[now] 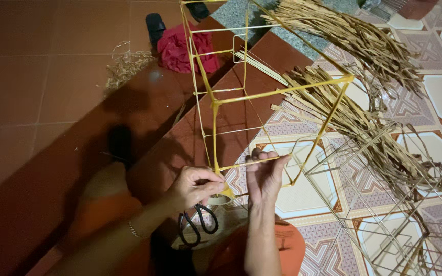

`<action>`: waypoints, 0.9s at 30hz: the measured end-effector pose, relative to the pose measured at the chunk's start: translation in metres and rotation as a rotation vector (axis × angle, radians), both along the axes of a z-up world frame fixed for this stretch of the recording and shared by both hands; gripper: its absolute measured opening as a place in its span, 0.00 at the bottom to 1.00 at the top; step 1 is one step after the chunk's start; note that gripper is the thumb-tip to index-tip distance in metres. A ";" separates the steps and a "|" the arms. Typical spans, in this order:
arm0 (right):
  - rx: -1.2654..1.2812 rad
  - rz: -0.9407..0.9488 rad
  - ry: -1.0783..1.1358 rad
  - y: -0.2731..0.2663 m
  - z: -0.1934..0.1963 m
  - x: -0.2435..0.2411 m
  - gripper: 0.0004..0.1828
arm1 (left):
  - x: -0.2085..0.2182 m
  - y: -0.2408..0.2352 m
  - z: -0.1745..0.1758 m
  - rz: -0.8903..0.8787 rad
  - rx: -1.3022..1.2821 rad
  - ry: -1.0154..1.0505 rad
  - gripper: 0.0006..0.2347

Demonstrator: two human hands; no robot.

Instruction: The person assembles a rectangular frame using thin bamboo sticks and yellow tape. They wrap tape around the joints to secure the structure, occasionally using scissors to cut the tape. The person adjusts the frame's alignment throughout the process.

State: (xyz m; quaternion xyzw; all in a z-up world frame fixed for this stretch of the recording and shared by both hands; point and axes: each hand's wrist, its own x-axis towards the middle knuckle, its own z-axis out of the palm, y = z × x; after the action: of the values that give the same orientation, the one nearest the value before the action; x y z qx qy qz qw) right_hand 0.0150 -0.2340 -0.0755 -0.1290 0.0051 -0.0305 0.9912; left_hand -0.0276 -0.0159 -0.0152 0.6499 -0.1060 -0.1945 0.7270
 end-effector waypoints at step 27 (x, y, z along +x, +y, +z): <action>-0.820 0.174 -0.088 0.040 0.037 -0.038 0.11 | 0.007 -0.003 -0.033 -0.067 0.107 -0.405 0.03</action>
State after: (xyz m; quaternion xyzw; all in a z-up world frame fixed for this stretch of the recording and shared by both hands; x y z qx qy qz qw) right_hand -0.0231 -0.1937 -0.0388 -0.5112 -0.0607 0.0485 0.8559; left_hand -0.0205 -0.0187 -0.0485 0.7096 -0.2612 -0.0894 0.6483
